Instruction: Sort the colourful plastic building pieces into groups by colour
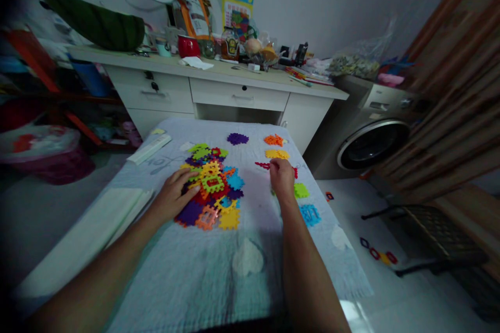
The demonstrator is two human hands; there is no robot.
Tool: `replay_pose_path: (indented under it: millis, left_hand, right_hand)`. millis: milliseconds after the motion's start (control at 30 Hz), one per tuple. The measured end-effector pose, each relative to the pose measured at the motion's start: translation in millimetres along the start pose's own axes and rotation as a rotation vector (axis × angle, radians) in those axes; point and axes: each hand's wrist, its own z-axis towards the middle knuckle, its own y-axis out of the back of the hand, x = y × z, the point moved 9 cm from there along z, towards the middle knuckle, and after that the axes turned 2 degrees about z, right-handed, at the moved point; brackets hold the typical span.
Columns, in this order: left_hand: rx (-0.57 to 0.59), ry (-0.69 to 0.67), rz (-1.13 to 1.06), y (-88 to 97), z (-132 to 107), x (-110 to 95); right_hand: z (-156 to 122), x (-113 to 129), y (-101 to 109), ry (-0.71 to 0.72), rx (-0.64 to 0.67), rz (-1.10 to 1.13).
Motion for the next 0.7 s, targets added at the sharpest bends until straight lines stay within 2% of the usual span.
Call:
replay_pose_path:
  millis: [167, 267, 533, 700]
  left_hand:
    - [-0.004, 0.001, 0.003, 0.8, 0.1, -0.3]
    - [-0.007, 0.001, 0.000, 1.4, 0.3, -0.6]
    - [0.006, -0.001, 0.012, -0.1, 0.8, 0.1]
    - [0.001, -0.007, 0.008, 0.4, 0.9, -0.6]
  right_hand:
    - [7.6, -47.8, 41.2, -0.215, -0.137, -0.111]
    - [7.5, -68.1, 55.2, -0.286, -0.172, -0.169]
    - [3.6, -95.1, 58.0, -0.408, -0.170, -0.306]
    - [3.0, -101.4, 57.0, -0.460, -0.101, -0.355]
